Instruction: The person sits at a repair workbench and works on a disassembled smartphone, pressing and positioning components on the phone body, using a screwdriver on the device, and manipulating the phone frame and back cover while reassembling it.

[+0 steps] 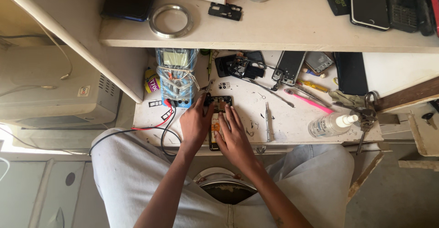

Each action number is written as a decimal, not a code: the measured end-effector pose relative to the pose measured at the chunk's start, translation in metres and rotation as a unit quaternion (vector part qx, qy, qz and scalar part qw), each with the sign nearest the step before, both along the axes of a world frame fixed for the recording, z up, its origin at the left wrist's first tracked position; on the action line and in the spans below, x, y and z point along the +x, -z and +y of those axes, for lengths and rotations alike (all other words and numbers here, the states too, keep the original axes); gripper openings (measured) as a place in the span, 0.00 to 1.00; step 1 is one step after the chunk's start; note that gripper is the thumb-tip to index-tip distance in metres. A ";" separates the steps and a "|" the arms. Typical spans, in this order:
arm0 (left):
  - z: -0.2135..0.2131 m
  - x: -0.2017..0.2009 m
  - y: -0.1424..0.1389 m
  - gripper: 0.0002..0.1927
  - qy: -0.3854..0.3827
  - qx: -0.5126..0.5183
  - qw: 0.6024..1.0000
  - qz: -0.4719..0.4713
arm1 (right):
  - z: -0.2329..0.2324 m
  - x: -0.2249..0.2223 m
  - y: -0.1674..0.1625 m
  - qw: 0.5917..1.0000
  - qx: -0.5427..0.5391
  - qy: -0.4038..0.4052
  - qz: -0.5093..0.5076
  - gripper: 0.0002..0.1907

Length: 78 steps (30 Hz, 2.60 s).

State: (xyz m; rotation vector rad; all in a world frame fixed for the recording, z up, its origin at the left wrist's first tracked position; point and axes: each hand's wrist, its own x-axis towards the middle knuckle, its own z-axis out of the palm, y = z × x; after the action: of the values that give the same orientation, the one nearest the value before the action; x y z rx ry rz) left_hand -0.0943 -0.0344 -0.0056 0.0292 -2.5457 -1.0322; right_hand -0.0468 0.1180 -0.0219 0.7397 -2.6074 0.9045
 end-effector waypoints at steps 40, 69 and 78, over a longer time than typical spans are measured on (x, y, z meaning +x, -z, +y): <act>-0.024 0.037 0.007 0.26 0.134 -0.187 0.973 0.027 | -0.003 0.000 0.005 1.000 -0.012 0.007 -0.007 0.30; -0.006 0.021 0.007 0.22 0.086 -0.183 0.978 -0.051 | 0.014 -0.009 0.004 0.970 -0.222 0.102 -0.002 0.23; -0.008 0.024 0.008 0.27 0.090 -0.216 0.972 0.003 | 0.012 -0.010 0.000 0.988 -0.129 0.079 0.022 0.24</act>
State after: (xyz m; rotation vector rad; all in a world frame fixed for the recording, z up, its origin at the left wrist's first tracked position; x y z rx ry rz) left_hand -0.0705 -0.0425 -0.0134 -0.3286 -2.7497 -0.5128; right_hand -0.0573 0.1298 -0.0222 0.4727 -2.4064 1.1344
